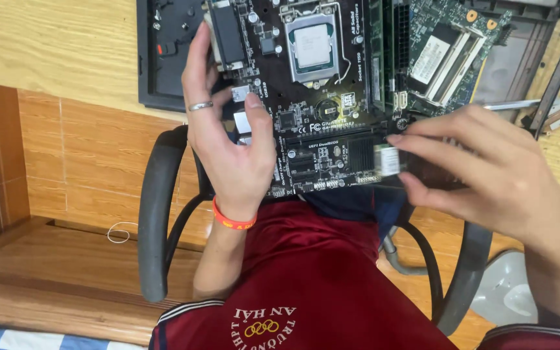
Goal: The person sits at a desk with a desktop motherboard on their lap, aligns a RAM module and seats it into the memory slot, then lifts and repositions the motherboard and works on the CPU socket area, opening the socket retention frame. They then handle a copper heat sink bracket from a laptop board beside them, fitting it against the board.
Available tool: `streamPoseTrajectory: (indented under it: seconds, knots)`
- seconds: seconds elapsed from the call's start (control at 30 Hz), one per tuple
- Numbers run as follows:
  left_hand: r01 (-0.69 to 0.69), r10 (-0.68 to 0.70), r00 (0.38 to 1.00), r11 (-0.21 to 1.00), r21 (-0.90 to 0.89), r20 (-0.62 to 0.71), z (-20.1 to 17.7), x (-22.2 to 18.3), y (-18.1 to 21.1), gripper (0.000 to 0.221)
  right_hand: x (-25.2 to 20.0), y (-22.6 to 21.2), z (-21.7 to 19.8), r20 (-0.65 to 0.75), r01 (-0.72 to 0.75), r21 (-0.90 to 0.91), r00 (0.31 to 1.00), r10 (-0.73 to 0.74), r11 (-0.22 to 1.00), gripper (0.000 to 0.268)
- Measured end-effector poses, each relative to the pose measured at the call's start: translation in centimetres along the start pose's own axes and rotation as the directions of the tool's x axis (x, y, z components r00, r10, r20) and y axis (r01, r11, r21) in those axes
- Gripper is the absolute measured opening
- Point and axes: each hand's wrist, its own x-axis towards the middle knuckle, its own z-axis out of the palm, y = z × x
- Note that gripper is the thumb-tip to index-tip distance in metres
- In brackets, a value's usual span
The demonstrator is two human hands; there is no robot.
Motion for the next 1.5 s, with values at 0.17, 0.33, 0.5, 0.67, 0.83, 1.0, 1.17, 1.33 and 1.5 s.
streamPoseTrajectory:
  seconds: [0.17, 0.33, 0.5, 0.67, 0.83, 1.0, 1.17, 1.33, 1.5]
  knots:
    - [-0.003, 0.003, 1.0, 1.0, -0.009, -0.001, 0.1, -0.4, -0.6, 0.051, -3.1, 1.0, 1.8, -0.031, -0.252, 0.577, 0.944, 0.328, 0.777, 0.045]
    - [-0.003, 0.003, 1.0, 1.0, -0.018, 0.001, 0.2, -0.5, -0.6, 0.05, -3.9, 1.3, 2.6, 0.103, -0.307, 0.871, 0.878, 0.467, 0.385, 0.05]
    - [0.008, -0.008, 1.0, 1.0, -0.012, 0.004, 0.0, -0.2, -0.1, 0.053, -4.5, 1.9, 2.3, 0.093, -0.211, 0.955, 0.88, 0.465, 0.207, 0.06]
    - [-0.08, 0.055, 0.996, 0.898, 0.433, 0.07, -0.7, -0.4, 2.0, 0.066, -3.5, 0.7, 1.6, 0.022, -0.434, 0.665, 0.825, 0.565, 0.608, 0.037]
    - [-0.231, 0.14, 0.964, 0.858, 0.459, 0.225, -0.3, -1.1, 4.9, 0.046, -3.1, 0.4, 2.1, -0.024, -0.458, 0.623, 0.799, 0.601, 0.634, 0.037]
    - [-0.374, 0.171, 0.871, 0.838, 0.397, 0.46, 1.5, -3.5, 4.9, 0.034, -2.9, 0.2, 2.1, -0.068, -0.415, 0.639, 0.808, 0.585, 0.648, 0.037]
    - [-0.344, 0.157, 0.875, 0.867, 0.36, 0.457, 1.3, -3.1, 5.6, 0.031, -2.8, -0.2, 1.6, -0.117, -0.416, 0.473, 0.844, 0.523, 0.777, 0.038]
    - [-0.307, 0.188, 0.91, 0.904, 0.296, 0.369, -0.9, -2.8, 5.6, 0.025, -1.1, -0.3, 0.1, -0.202, -0.463, 0.229, 0.838, 0.507, 0.856, 0.039]
    - [-0.22, 0.149, 0.963, 0.917, 0.333, 0.225, -1.4, -3.0, 4.8, 0.024, -1.2, -0.3, 0.0, -0.198, -0.44, -0.022, 0.882, 0.428, 0.898, 0.045]
